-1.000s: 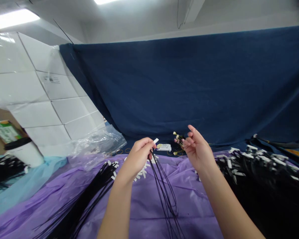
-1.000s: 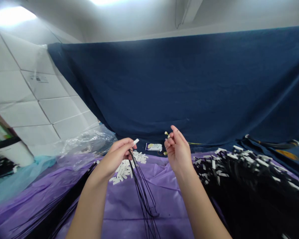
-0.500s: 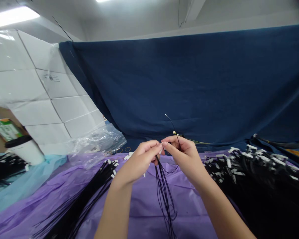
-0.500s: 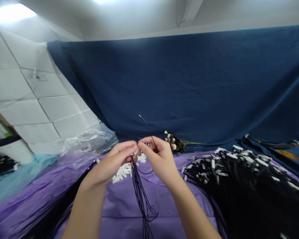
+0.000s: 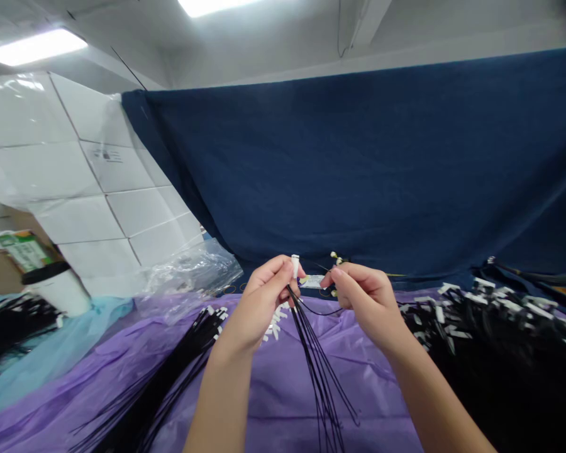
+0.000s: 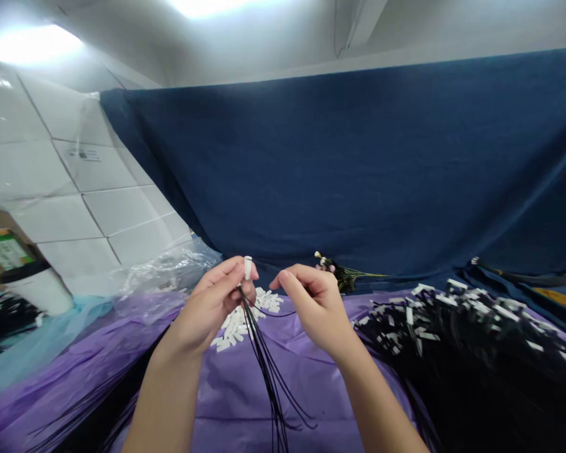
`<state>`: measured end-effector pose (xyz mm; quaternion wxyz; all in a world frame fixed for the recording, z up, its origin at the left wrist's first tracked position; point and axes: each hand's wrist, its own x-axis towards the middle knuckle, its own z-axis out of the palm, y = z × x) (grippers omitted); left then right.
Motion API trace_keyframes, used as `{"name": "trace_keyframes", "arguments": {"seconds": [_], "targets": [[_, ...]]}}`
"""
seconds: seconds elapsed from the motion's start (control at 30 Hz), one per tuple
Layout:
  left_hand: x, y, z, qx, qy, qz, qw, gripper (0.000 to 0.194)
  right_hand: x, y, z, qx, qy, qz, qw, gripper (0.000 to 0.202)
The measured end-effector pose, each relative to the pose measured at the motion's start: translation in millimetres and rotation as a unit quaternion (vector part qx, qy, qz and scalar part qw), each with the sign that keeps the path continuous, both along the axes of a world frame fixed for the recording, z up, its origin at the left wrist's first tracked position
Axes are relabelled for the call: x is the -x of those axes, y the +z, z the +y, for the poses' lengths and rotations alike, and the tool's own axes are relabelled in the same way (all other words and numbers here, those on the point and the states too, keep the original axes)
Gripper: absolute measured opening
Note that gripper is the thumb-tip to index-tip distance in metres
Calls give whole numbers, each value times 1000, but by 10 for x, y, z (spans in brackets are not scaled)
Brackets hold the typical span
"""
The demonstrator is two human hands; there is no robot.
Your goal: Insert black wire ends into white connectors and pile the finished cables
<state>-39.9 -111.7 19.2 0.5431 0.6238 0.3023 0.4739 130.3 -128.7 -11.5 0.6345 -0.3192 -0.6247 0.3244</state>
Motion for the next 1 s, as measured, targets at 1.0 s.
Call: {"name": "trace_keyframes", "arguments": {"seconds": [1.0], "targets": [[12, -5, -6, -23, 10, 33, 999, 33, -241, 92, -140, -324, -288, -390, 812, 17]]}}
